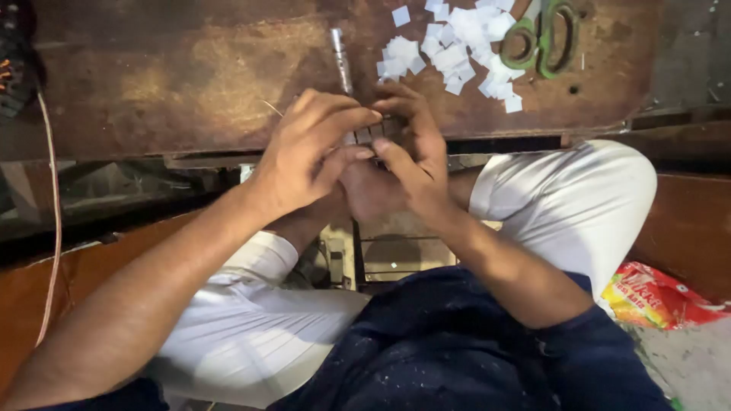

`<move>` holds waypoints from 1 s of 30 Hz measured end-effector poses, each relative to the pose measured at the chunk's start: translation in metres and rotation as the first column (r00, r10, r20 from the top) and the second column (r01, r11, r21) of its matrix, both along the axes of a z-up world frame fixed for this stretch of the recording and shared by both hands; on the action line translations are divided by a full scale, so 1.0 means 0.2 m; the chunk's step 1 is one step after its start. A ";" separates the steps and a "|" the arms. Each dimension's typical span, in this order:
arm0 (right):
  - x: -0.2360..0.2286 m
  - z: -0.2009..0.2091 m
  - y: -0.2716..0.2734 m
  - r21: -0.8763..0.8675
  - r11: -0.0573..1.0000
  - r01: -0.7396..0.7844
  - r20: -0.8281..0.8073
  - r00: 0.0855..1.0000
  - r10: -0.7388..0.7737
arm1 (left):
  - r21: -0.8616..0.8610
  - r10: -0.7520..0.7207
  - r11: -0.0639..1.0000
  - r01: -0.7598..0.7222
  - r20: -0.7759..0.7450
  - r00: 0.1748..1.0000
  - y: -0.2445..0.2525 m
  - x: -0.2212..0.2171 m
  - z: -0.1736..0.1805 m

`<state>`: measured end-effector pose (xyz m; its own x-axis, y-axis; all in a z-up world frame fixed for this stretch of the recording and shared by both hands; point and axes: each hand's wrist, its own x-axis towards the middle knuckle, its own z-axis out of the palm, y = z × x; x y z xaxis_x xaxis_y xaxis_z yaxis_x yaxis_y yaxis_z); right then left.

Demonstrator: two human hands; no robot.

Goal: The person inserts small white paper pieces into the slots of a cylindrical electrical component with copper windings. They repeatedly pick up the paper pieces and place them into the slots, occasionally rotating the component to access different areas.

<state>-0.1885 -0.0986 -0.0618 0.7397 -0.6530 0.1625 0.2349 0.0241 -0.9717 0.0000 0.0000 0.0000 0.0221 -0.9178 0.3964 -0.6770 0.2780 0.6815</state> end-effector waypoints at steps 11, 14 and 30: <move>0.03 -0.01 -0.07 -0.081 0.993 -0.089 0.014 0.996 0.091 | 0.087 -0.005 0.996 0.017 -0.136 0.991 0.00 0.05 0.05; 0.06 0.02 -0.08 -0.120 0.989 -0.085 -0.020 0.996 0.083 | 0.072 0.006 0.997 -0.005 -0.020 1.000 0.01 0.06 0.04; -0.16 0.01 -0.21 -0.782 0.619 -0.073 -0.410 0.809 -0.421 | 0.055 0.185 0.982 -0.178 -0.155 0.970 -0.02 0.07 -0.07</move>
<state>-0.2207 -0.1400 -0.0594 0.7413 -0.6081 0.2841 -0.3781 -0.7281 -0.5718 0.0132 -0.0031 -0.0133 0.2494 -0.9079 0.3369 -0.5955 0.1305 0.7927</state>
